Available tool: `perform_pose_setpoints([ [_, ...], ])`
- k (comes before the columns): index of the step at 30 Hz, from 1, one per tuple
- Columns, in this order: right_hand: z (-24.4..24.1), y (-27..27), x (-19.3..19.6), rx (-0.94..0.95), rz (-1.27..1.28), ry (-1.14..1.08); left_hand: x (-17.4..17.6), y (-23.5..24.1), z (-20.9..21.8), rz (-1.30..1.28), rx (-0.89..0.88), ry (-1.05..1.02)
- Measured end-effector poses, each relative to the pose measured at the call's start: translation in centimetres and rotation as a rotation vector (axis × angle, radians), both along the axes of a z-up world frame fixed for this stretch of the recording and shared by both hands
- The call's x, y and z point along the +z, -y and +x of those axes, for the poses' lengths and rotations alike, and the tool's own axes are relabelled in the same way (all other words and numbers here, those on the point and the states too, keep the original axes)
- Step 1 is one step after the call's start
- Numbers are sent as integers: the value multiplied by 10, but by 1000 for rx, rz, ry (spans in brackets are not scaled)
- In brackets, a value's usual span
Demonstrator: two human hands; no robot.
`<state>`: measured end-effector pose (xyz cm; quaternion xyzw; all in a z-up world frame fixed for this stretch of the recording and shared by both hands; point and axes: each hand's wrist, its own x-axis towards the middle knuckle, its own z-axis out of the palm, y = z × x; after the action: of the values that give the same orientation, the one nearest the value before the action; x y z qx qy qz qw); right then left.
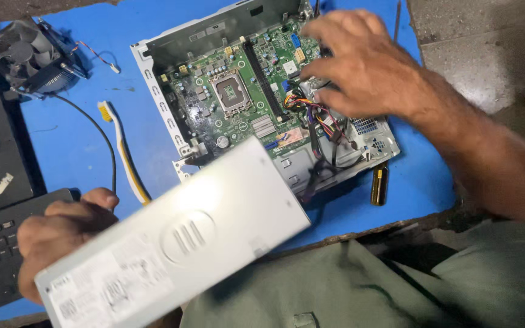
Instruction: The person connects a USB cable to a laptop, types on an external keyboard, then uses a screwdriver to remove screws and extract the power supply unit from a desktop computer case.
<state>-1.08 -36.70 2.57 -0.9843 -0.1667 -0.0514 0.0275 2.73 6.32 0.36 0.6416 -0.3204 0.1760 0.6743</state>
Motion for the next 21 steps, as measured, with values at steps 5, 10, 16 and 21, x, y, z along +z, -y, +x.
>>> perform_pose_setpoints([
  [5, -26, -18, 1, 129, -49, -103, 15, -2, -9, 73, -237, 10],
  [10, -36, -8, 24, 53, 70, -191, 0, 10, -17, -113, -213, -34],
  [16, -64, -19, 15, 406, 214, -148, -5, -12, -6, -160, -225, -82],
  [21, -52, -11, 30, 421, 607, -308, -14, -25, -6, -210, -229, -175],
])
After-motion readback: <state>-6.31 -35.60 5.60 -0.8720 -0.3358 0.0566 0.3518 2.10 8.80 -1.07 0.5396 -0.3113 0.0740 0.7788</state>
